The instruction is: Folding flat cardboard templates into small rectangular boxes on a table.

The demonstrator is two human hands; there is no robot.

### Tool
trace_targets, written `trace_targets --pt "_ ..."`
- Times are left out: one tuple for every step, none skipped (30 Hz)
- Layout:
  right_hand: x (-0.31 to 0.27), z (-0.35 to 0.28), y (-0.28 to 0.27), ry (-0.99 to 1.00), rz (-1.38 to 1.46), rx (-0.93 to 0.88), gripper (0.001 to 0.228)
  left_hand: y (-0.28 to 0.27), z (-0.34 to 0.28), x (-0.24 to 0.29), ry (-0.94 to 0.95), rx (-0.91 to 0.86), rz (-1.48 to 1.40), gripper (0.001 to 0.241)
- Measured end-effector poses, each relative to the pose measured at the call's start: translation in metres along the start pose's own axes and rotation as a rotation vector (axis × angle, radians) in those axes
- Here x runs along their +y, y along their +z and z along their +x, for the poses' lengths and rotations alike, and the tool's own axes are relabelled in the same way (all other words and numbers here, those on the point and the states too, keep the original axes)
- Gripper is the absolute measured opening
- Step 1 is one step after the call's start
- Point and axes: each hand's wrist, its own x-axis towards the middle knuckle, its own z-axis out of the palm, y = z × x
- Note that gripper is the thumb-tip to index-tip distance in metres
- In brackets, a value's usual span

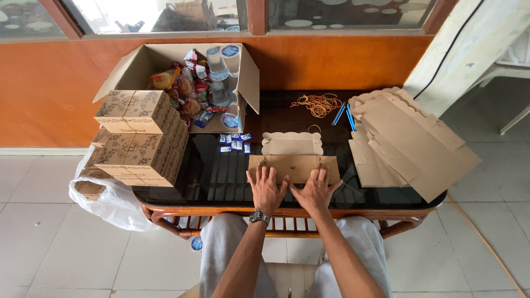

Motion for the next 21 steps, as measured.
trace_targets --pt "0.0 0.0 0.002 -0.004 0.001 0.002 0.099 -0.004 0.0 0.001 -0.003 0.004 0.001 0.044" --pt "0.002 0.002 0.004 0.025 0.041 -0.029 0.1 -0.006 0.0 0.003 -0.008 -0.001 -0.015 0.044" --pt "0.003 0.003 0.006 0.054 0.081 -0.061 0.1 -0.009 0.0 0.004 -0.014 -0.007 -0.03 0.044" --pt "0.002 0.003 0.003 0.045 0.079 -0.063 0.1 -0.008 -0.001 0.004 -0.022 -0.005 -0.03 0.044" --pt "0.002 0.004 -0.001 0.053 0.088 -0.077 0.1 -0.007 -0.001 0.005 -0.026 0.004 -0.03 0.042" --pt "0.0 0.004 -0.004 0.066 0.099 -0.088 0.1 -0.006 -0.001 0.004 -0.023 0.011 -0.029 0.04" --pt "0.002 0.004 -0.003 0.063 0.099 -0.089 0.1 -0.008 -0.002 0.005 -0.026 0.013 -0.028 0.04" --pt "0.002 0.005 -0.002 0.061 0.098 -0.095 0.098 -0.01 -0.002 0.006 -0.023 0.014 -0.026 0.04" --pt "0.003 0.006 -0.001 0.059 0.098 -0.101 0.096 -0.011 -0.001 0.006 -0.02 0.016 -0.024 0.04" --pt "0.004 0.007 -0.002 0.062 0.097 -0.099 0.096 -0.01 0.0 0.006 -0.016 0.016 -0.025 0.04" --pt "0.005 0.008 -0.003 0.062 0.106 -0.107 0.092 -0.009 0.001 0.005 -0.011 0.021 -0.017 0.041" --pt "0.006 0.008 -0.004 0.059 0.114 -0.118 0.088 -0.008 -0.001 0.005 -0.009 0.025 -0.008 0.043" --pt "0.009 0.005 -0.001 0.06 0.113 -0.119 0.088 -0.002 -0.004 0.004 -0.009 0.023 -0.009 0.043" --pt "0.009 0.006 0.003 0.054 0.124 -0.115 0.087 0.002 -0.004 0.001 -0.009 0.031 -0.013 0.044" --pt "0.009 0.006 0.006 0.049 0.135 -0.111 0.087 0.006 -0.003 -0.002 -0.009 0.04 -0.018 0.044" --pt "0.01 0.006 0.003 0.042 0.139 -0.107 0.087 0.001 -0.002 0.0 -0.011 0.047 -0.014 0.044" --pt "0.01 0.006 0.0 0.035 0.149 -0.103 0.085 -0.004 0.0 0.001 -0.009 0.022 -0.006 0.041" --pt "0.011 0.004 -0.002 0.029 0.155 -0.102 0.083 -0.008 -0.001 0.003 -0.008 -0.007 0.0 0.038" --pt "0.016 0.005 0.005 0.024 0.155 -0.101 0.083 -0.008 -0.001 0.002 -0.012 -0.004 0.001 0.038" --pt "0.022 0.006 0.012 0.013 0.167 -0.107 0.079 -0.008 -0.001 0.002 -0.014 -0.021 0.009 0.039" --pt "0.027 0.008 0.019 0.002 0.178 -0.112 0.076 -0.007 -0.001 0.003 -0.016 -0.039 0.018 0.04"
